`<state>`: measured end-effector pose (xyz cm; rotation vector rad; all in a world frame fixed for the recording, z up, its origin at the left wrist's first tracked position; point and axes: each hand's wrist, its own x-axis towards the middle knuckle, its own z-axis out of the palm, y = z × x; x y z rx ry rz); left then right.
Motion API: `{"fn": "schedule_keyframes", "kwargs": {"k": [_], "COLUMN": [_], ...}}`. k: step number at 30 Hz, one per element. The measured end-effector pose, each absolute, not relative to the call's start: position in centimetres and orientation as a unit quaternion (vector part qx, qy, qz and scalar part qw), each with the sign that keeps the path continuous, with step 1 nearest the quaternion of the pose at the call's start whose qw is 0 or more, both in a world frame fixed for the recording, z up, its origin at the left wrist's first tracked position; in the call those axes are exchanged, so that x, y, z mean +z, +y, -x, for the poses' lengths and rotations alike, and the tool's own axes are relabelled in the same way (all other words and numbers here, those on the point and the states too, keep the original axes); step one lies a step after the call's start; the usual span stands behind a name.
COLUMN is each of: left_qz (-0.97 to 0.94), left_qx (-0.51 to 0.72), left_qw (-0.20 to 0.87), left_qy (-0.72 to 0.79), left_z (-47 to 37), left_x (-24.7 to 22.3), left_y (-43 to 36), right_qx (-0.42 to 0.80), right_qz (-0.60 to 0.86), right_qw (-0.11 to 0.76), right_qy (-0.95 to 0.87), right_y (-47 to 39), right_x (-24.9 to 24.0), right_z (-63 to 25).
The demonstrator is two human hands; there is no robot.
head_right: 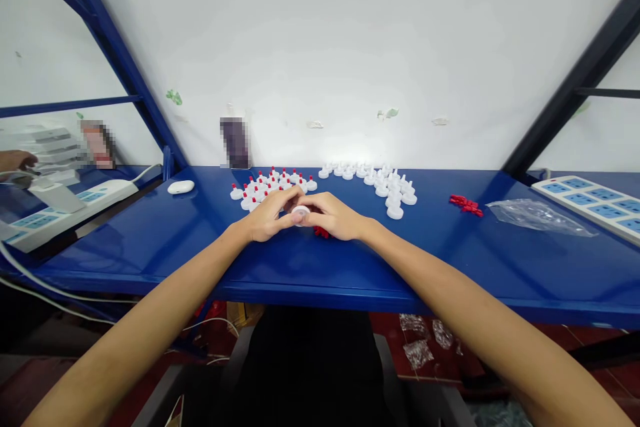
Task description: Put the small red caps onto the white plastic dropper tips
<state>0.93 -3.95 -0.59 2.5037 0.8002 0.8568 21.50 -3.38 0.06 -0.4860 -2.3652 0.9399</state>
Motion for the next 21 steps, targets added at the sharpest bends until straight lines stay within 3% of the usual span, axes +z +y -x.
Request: {"fn": "schedule_keyframes", "kwargs": {"k": [21], "left_qz": [-0.768], "left_qx": [0.373], "left_qw": [0.457], "left_qy": [0.25], "left_z": [-2.5], "left_x": [-2.2], "left_y": [-2.5], "right_qx": [0.337], "right_qz": [0.159], "right_qw": [0.361], "right_qy": [-0.855], "right_y": [-3.9], "right_x": [-1.0], "right_z": [-20.0]}}
